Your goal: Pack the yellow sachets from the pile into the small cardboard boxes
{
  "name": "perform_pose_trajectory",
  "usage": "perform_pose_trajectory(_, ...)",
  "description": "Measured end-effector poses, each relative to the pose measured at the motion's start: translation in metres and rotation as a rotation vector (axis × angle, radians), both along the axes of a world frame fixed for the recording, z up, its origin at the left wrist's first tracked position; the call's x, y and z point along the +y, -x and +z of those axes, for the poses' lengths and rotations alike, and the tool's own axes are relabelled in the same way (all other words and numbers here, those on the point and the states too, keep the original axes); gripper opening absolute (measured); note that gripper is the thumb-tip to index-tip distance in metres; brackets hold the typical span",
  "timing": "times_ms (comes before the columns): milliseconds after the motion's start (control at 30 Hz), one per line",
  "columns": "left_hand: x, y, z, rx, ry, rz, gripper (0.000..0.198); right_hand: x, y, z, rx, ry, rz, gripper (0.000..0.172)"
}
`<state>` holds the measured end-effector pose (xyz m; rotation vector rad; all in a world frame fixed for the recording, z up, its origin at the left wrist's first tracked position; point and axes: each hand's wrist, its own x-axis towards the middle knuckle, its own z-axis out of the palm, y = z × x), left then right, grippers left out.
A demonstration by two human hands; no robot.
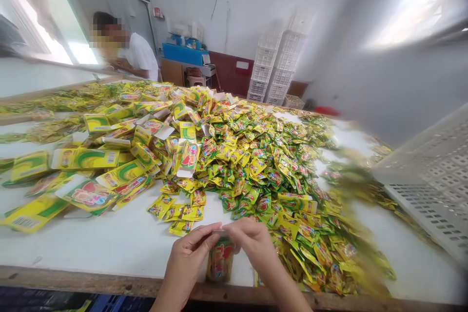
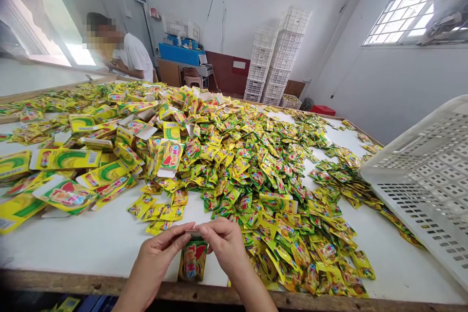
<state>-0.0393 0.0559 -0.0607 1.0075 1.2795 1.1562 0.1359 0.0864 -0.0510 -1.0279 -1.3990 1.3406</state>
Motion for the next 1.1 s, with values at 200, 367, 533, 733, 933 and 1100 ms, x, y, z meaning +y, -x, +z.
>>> perform_pose_trajectory(200,0.004,-0.001,-0.004,0.084,-0.046,-0.013,0.032,0.000,0.002,-0.009,0.062,0.195,-0.040,0.023)
perform_pose_trajectory(367,0.010,0.008,-0.008,0.257,-0.273,-0.123,0.013,-0.003,-0.002,-0.012,-0.002,0.034,-0.071,0.014)
perform_pose_trajectory(533,0.006,0.021,-0.018,0.386,-0.513,-0.181,0.019,-0.014,-0.004,-0.006,-0.107,-0.254,-0.079,0.013)
perform_pose_trajectory(733,0.000,0.017,-0.018,0.395,-0.492,-0.302,0.034,-0.028,0.002,-0.014,-0.180,-0.429,-0.119,0.013)
perform_pose_trajectory(933,-0.004,0.014,-0.011,0.349,-0.449,-0.351,0.036,-0.039,0.001,-0.018,-0.257,-0.410,-0.116,0.013)
perform_pose_trajectory(1100,-0.002,0.001,-0.009,0.344,-0.278,-0.219,0.040,0.008,-0.009,0.001,-0.477,-0.395,-0.048,0.021)
